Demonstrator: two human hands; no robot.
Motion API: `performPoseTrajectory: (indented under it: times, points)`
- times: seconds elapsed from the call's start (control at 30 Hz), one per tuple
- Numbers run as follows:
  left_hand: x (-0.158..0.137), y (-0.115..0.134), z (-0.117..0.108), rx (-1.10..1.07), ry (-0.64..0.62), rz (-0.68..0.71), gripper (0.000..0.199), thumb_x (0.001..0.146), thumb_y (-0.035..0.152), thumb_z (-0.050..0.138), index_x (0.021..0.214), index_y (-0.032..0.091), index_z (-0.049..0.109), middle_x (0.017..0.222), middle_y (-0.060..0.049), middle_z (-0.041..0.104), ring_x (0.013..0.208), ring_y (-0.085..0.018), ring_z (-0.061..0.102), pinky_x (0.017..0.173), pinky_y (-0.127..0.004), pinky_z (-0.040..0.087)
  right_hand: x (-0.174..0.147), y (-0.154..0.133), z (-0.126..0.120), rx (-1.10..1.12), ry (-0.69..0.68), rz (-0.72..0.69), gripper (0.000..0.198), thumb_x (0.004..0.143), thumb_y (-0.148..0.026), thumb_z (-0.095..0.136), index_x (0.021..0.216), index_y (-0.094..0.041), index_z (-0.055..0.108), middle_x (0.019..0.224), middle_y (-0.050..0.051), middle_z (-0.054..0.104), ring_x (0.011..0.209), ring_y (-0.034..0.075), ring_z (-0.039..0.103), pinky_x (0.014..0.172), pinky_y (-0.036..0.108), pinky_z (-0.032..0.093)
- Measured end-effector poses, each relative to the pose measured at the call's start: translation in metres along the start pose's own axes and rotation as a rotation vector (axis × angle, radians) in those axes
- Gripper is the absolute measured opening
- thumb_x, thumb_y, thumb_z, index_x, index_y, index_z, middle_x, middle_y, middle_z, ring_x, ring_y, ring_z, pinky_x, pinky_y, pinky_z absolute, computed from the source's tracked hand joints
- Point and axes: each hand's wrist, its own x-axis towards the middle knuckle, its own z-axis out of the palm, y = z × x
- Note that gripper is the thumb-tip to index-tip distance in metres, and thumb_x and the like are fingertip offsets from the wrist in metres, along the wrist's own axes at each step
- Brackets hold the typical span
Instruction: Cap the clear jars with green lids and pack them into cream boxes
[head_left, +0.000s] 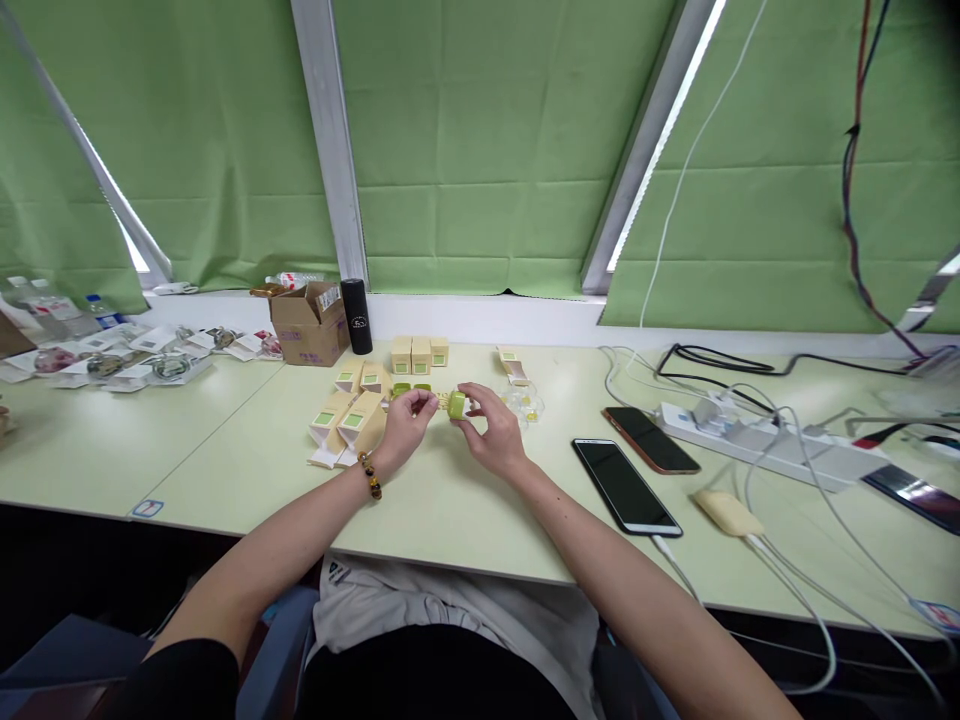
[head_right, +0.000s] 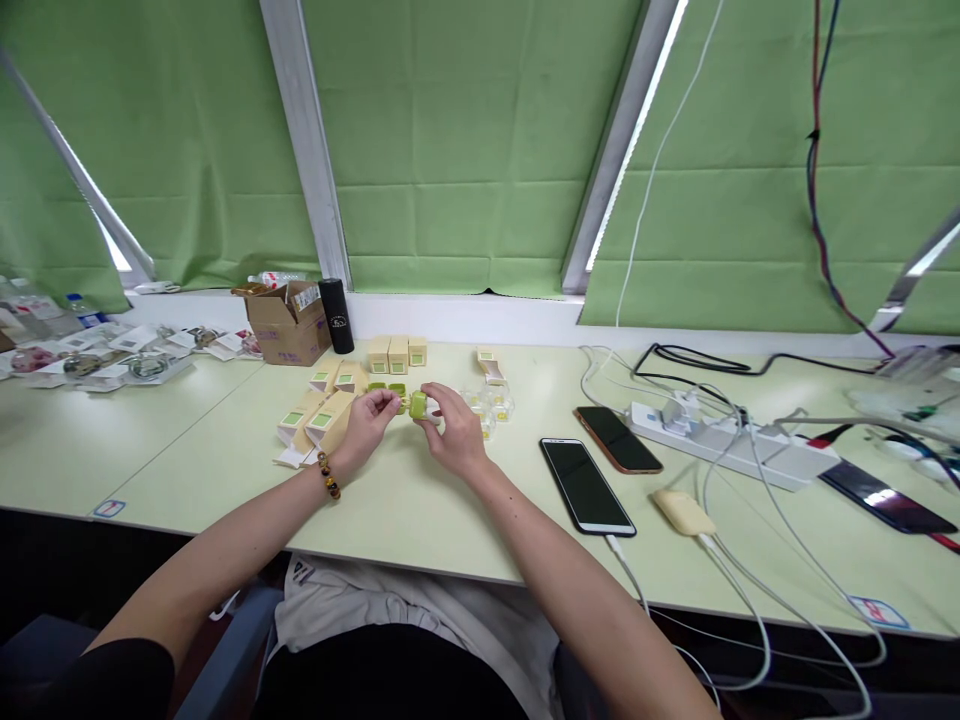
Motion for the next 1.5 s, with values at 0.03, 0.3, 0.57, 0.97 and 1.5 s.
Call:
performPoseTrajectory:
  times: [0.03,0.3,0.57,0.97,1.5]
  points:
    - [0.001,-0.001,0.0,-0.003,0.004,-0.009,0.031,0.092,0.047,0.073,0.091,0.016,0.071,0.088,-0.007,0.072,0.081,-0.017,0.065,0.079,-0.032,0.053,0.0,0.0,0.0,0.026,0.0,0.004,0.044,0.099,-0.024,0.063,0.144,-0.026,0.059,0.137,0.014,0.069,0.123,0.029,0.068,0.078,0.042,0.073]
    - [-0.006,0.008,-0.005,0.231,-0.009,0.233,0.035,0.093,0.03,0.071,0.127,0.021,0.065,0.125,-0.012,0.067,0.111,-0.023,0.063,0.095,-0.038,0.053,0.002,0.0,-0.004,-0.021,-0.009,-0.006,0.059,0.099,-0.017,0.06,0.156,-0.031,0.051,0.131,0.014,0.059,0.118,0.029,0.067,0.087,0.047,0.072]
    - [-0.012,0.012,-0.003,0.376,-0.141,0.424,0.049,0.093,0.026,0.075,0.14,0.03,0.063,0.139,-0.012,0.054,0.137,-0.032,0.052,0.12,-0.054,0.044,0.003,-0.002,-0.004,-0.068,-0.05,-0.11,0.054,0.103,-0.017,0.055,0.155,-0.028,0.046,0.133,0.017,0.064,0.124,0.032,0.066,0.085,0.049,0.069]
    - [-0.012,0.015,-0.003,0.359,-0.106,0.448,0.043,0.096,0.026,0.071,0.138,0.029,0.065,0.132,-0.012,0.058,0.132,-0.031,0.055,0.115,-0.051,0.049,0.007,-0.003,-0.009,-0.155,-0.024,-0.234,0.03,0.105,-0.02,0.054,0.132,-0.027,0.064,0.128,0.016,0.068,0.114,0.03,0.07,0.088,0.049,0.067]
    - [-0.013,0.015,-0.003,0.341,-0.091,0.465,0.041,0.099,0.03,0.069,0.14,0.029,0.066,0.129,-0.012,0.059,0.129,-0.03,0.057,0.112,-0.05,0.05,0.008,-0.003,-0.009,-0.171,-0.017,-0.263,0.03,0.106,-0.021,0.052,0.132,-0.027,0.066,0.129,0.017,0.067,0.111,0.03,0.07,0.086,0.049,0.066]
